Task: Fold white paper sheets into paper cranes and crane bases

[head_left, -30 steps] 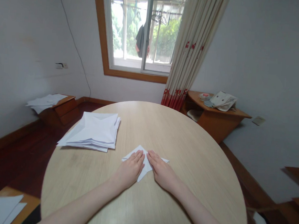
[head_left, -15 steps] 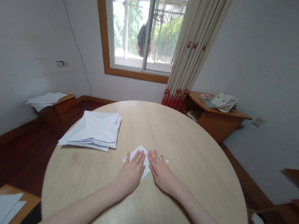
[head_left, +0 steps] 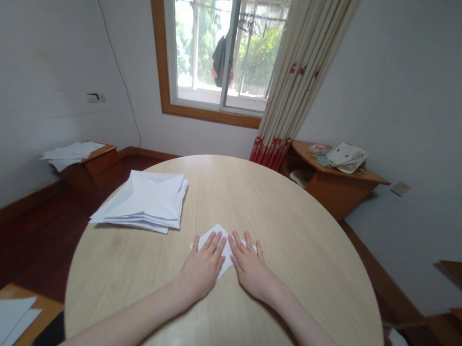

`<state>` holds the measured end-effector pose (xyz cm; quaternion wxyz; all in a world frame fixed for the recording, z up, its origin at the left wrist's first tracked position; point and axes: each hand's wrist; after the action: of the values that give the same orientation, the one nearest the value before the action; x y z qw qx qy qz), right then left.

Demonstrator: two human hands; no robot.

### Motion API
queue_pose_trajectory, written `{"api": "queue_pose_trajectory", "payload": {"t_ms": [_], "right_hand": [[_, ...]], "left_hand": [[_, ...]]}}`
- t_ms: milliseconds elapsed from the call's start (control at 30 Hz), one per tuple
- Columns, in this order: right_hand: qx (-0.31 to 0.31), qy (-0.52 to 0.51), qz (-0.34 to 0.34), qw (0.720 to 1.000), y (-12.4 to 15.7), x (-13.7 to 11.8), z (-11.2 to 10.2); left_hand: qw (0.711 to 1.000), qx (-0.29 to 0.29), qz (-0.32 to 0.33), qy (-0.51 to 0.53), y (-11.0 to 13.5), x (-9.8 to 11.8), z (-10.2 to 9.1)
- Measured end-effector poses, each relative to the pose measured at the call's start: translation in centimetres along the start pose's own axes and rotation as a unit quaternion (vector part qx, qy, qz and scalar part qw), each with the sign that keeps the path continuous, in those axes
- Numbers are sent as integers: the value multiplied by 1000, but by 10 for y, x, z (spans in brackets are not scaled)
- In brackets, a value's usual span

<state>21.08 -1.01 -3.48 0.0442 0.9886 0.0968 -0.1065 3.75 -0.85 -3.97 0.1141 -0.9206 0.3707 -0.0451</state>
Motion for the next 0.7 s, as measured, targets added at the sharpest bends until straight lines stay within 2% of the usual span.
{"api": "queue_pose_trajectory", "payload": {"t_ms": [267,500,700], "right_hand": [[6,16,32,999,0,-1,2],[-12,24,72,997,6,-5,-12],[30,45,6,999,4,0,-12]], "left_hand": [[1000,1,-14,6,1,1,-1],[1000,-13,-23,-8,0,4,-3],[999,10,-18,-30,3,1,1]]}}
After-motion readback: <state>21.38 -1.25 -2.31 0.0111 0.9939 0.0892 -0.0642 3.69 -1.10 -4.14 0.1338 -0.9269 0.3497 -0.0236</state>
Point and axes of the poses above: each hand's wrist, its own y-axis away from the middle knuckle, its own z-axis out of the palm, x = y × z, and after that the axes turned 10 degrees about z, right-handed
